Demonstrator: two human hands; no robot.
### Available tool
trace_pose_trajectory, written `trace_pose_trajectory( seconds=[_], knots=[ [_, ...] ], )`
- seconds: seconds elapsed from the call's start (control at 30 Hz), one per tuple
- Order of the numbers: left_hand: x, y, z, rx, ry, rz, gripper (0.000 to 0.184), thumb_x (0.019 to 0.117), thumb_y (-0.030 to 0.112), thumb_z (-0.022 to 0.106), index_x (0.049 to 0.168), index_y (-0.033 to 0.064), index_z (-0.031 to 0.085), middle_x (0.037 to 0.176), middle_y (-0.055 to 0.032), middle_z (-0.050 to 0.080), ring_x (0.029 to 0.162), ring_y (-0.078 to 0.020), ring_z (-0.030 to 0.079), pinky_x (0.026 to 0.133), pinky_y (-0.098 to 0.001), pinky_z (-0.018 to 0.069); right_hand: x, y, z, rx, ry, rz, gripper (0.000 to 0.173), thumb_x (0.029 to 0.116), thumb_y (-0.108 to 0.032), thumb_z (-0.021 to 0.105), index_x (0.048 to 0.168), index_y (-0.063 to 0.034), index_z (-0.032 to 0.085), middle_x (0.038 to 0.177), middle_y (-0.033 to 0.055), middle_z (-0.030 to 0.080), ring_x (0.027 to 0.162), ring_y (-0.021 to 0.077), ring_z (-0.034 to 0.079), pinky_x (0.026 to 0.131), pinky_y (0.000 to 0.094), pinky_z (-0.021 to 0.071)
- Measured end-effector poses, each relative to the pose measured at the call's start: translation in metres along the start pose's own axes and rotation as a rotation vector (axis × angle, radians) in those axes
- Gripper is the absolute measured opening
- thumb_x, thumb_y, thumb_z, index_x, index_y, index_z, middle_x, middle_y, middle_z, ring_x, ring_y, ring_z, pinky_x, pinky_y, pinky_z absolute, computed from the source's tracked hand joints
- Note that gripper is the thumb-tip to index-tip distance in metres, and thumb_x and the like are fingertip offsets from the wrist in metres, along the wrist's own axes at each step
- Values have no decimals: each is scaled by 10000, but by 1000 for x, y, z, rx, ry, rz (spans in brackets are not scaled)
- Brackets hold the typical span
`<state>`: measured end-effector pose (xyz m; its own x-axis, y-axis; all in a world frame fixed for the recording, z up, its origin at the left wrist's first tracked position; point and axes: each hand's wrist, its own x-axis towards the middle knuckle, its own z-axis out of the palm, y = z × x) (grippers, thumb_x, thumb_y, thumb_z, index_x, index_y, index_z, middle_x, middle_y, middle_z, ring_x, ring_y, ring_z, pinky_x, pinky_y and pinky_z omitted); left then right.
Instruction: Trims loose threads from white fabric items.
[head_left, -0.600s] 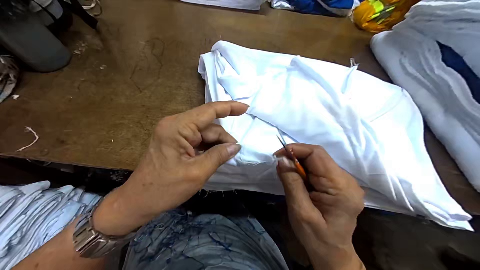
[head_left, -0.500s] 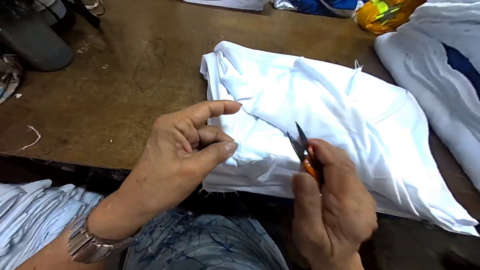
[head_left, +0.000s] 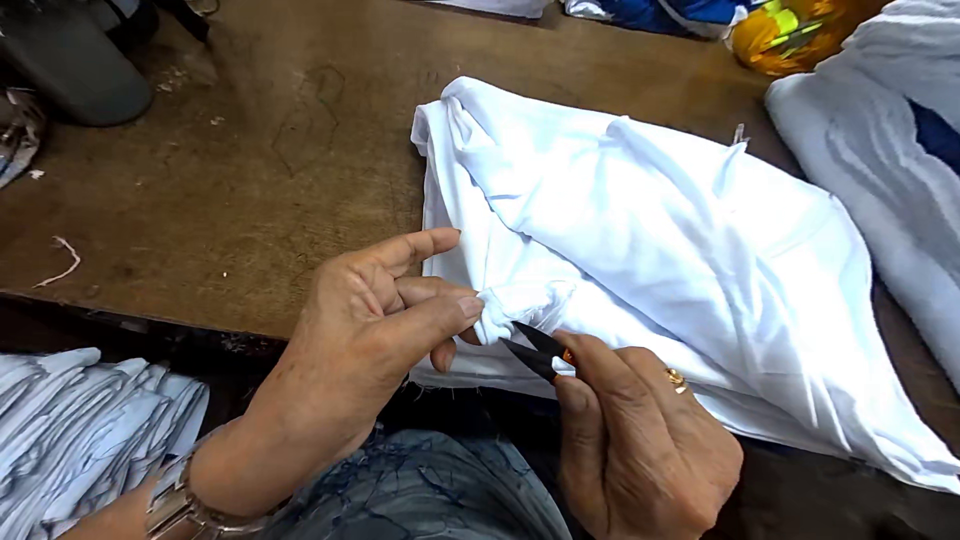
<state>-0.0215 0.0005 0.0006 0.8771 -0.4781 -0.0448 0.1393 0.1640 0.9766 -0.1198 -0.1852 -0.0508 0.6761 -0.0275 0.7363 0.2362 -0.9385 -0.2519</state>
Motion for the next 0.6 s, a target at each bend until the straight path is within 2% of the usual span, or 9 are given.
trace_pose_trajectory(
  seconds=[0.17,0.5,0.6],
  knots=[
    [-2,-5,4,-66,39,-33,510,953,-60,580,1455,6,521,850,-132,732,554,-90,622,496,-170,517,3,-2,4,0,16,7,355,1083,-269,465,1119,2,692,761,53,561,686,129,522,609,256,406],
    [-10,-16,6,10,64,71,554,952,-51,614,1486,-5,471,850,-120,751,584,-113,670,523,-186,555,7,-5,9,59,1,20,322,1077,-237,473,989,-12,685,724,33,566,647,102,527,572,248,398],
    [-11,-16,4,8,71,81,558,953,-42,616,1489,-2,466,843,-119,749,587,-112,667,528,-183,550,4,2,5,108,-15,36,327,1089,-249,461,1004,-26,685,737,28,584,658,83,543,582,235,417]
  ],
)
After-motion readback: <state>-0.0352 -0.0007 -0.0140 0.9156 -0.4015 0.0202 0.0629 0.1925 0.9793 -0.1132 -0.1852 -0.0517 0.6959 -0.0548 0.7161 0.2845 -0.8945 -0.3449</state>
